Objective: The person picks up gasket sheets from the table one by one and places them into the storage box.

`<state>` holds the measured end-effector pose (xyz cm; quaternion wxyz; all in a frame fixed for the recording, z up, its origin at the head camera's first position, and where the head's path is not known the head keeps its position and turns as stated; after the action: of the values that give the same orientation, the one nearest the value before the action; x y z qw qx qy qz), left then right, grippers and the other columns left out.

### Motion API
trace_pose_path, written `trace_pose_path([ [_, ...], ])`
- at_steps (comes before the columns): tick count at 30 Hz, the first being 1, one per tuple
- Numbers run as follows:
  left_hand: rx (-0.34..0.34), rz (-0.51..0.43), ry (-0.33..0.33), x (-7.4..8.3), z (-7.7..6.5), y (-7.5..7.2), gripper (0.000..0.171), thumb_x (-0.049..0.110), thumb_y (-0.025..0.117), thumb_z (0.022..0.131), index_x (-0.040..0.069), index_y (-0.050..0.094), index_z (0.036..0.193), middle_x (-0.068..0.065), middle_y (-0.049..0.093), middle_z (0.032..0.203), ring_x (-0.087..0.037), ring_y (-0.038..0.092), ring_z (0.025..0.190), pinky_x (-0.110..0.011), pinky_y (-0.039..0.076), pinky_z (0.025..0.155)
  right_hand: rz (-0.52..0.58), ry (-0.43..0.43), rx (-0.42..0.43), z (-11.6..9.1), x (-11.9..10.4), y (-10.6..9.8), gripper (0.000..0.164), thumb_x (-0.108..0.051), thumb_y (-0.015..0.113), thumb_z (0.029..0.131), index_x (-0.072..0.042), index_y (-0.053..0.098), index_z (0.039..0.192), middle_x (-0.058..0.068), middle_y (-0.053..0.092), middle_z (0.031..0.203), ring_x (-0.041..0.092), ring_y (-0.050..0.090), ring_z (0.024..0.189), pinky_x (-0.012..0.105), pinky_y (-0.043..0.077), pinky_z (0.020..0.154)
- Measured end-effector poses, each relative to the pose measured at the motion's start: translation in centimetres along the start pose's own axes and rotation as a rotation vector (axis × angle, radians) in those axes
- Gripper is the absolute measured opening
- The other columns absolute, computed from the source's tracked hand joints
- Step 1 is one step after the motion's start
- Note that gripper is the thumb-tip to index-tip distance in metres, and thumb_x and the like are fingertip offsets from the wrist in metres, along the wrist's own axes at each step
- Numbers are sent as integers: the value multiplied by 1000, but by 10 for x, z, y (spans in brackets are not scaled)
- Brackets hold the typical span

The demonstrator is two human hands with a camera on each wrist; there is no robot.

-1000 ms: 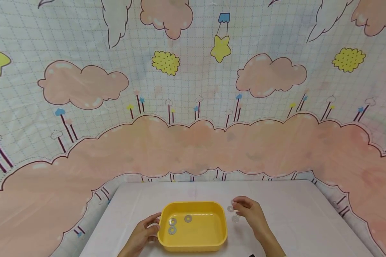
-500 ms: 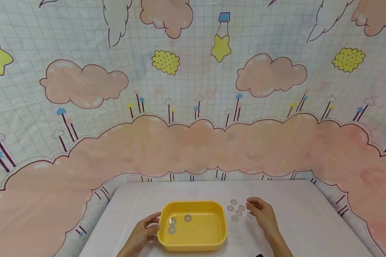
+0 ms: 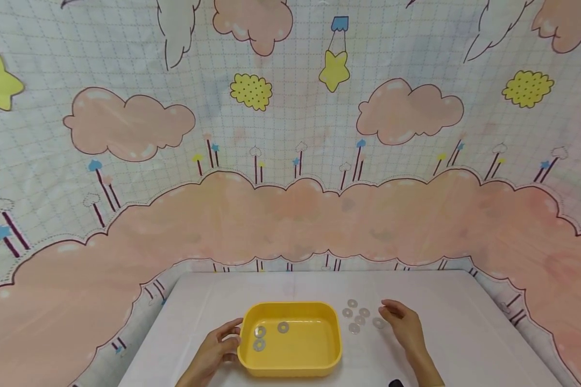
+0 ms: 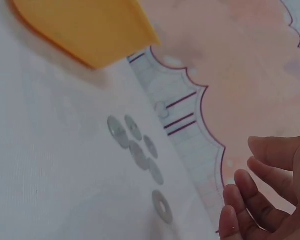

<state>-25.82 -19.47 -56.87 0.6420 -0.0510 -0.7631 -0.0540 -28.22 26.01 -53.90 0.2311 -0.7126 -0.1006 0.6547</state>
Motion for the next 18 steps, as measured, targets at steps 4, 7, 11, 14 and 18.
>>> trace_pose_path([
  [4, -4, 5, 12, 0, -2, 1, 66, 7, 60, 87, -3, 37, 148, -11, 50, 115, -12, 60, 77, -30, 60, 64, -24, 12, 0, 4, 8, -1, 53, -37, 65, 93, -2, 59, 133, 8, 71, 116, 7, 62, 98, 35, 52, 89],
  [7, -5, 3, 15, 0, -4, 2, 65, 7, 60, 88, -4, 37, 148, -10, 50, 114, -12, 59, 77, -30, 60, 64, -37, 16, 8, 7, 14, -1, 50, -33, 66, 93, -1, 61, 131, 9, 71, 114, 6, 60, 96, 32, 52, 87],
  [11, -1, 4, 18, 1, -6, 4, 64, 6, 60, 88, -3, 38, 148, -10, 51, 113, -12, 59, 76, -31, 60, 64, -100, 12, 18, 13, 23, -1, 51, -36, 69, 90, -3, 63, 129, 13, 66, 117, 16, 57, 100, 26, 46, 79],
  [14, 2, 7, 19, 2, -8, 5, 64, 6, 60, 88, -4, 38, 147, -11, 51, 113, -12, 59, 76, -31, 60, 64, -155, 3, 13, 16, 28, 0, 50, -36, 70, 89, -4, 65, 127, 18, 62, 119, 26, 55, 106, 30, 46, 80],
  [18, 5, 12, 16, 1, -10, 6, 65, 6, 60, 88, -4, 38, 148, -12, 50, 115, -13, 59, 77, -31, 60, 65, -200, -18, 21, 18, 34, 2, 48, -34, 70, 88, -2, 67, 123, 24, 62, 117, 32, 55, 105, 40, 47, 82],
])
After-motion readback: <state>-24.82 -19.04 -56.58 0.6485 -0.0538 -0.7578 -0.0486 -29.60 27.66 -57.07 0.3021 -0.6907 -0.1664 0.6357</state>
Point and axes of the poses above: each hand's wrist, its own z-axis towards the middle knuckle, its own y-axis out of the palm, x = y × z, the point moved 2 cm from there along z, towards the middle knuckle
